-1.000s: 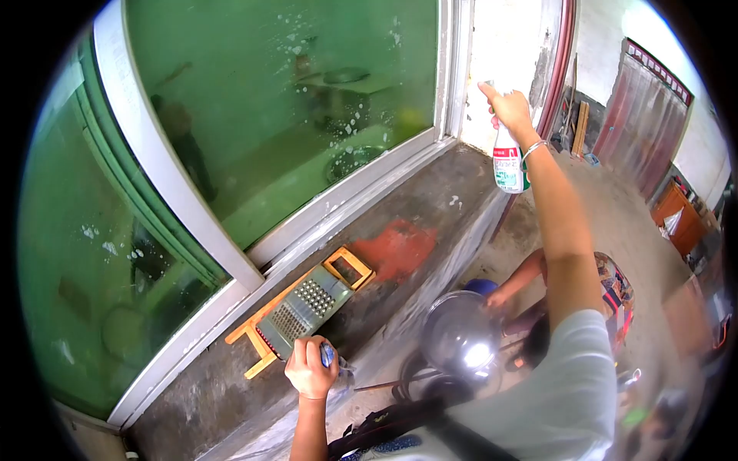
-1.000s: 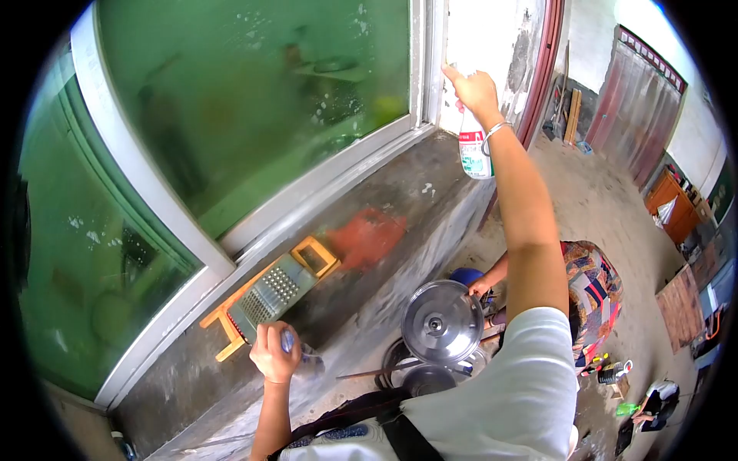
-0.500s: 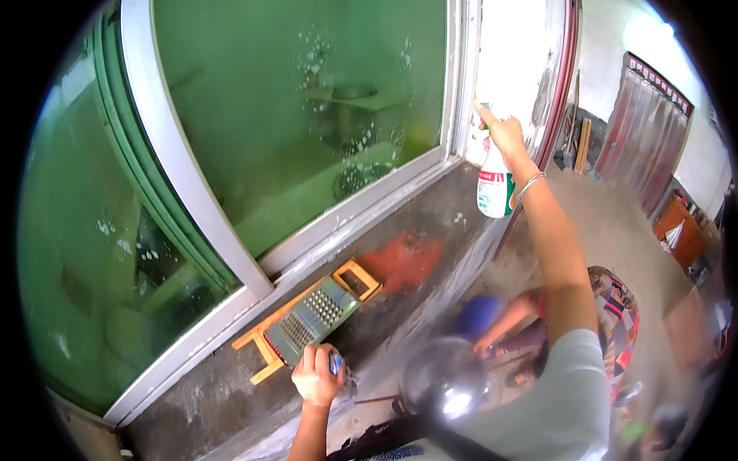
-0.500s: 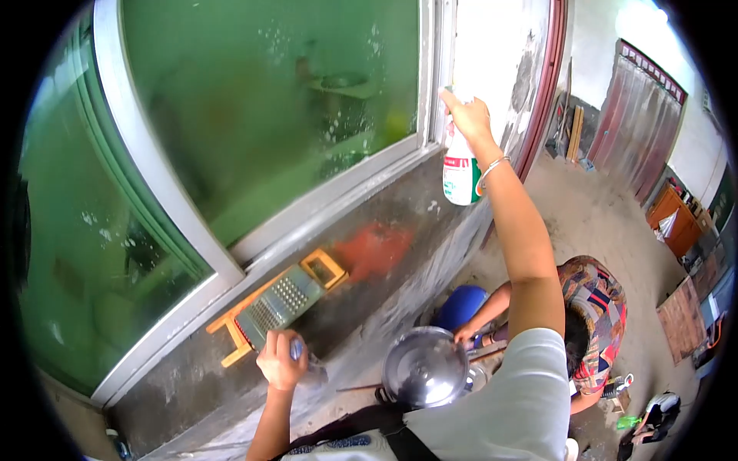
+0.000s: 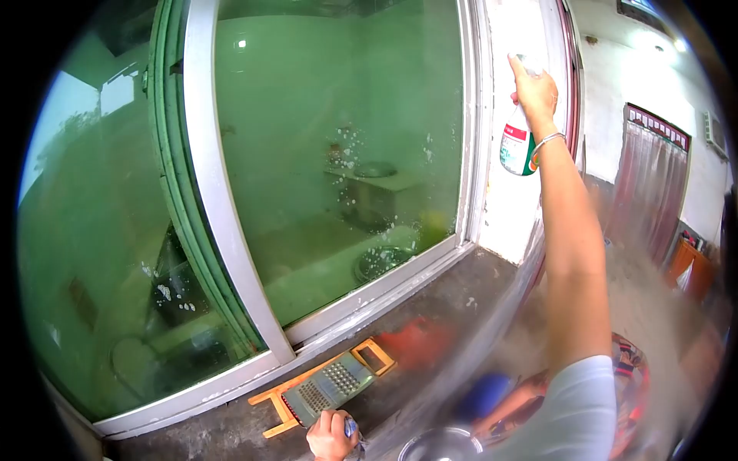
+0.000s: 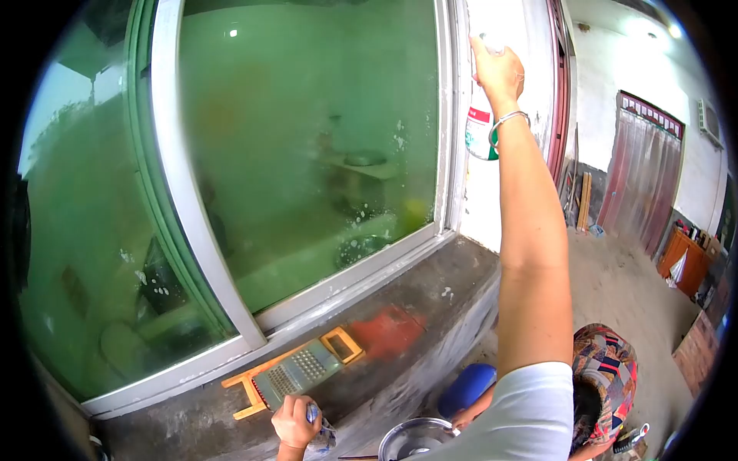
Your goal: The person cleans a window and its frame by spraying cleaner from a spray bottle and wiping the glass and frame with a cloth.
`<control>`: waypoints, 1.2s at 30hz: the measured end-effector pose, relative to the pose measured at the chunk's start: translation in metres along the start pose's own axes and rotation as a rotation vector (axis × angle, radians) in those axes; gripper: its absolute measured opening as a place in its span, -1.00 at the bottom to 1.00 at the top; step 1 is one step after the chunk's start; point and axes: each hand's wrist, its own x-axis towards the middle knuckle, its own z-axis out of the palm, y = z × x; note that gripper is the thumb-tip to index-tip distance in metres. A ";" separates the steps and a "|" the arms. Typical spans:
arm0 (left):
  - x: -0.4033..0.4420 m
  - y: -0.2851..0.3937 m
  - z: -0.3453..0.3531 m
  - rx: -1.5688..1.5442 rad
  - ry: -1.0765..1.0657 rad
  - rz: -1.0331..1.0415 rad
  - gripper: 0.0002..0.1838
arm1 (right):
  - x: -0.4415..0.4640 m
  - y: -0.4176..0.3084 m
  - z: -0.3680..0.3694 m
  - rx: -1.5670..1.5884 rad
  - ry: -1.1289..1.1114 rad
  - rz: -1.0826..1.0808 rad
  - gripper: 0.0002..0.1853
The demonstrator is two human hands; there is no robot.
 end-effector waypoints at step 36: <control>-0.049 -0.038 -0.097 -0.362 0.128 -0.017 -0.87 | -0.236 -0.177 0.021 0.571 -0.822 0.161 -0.61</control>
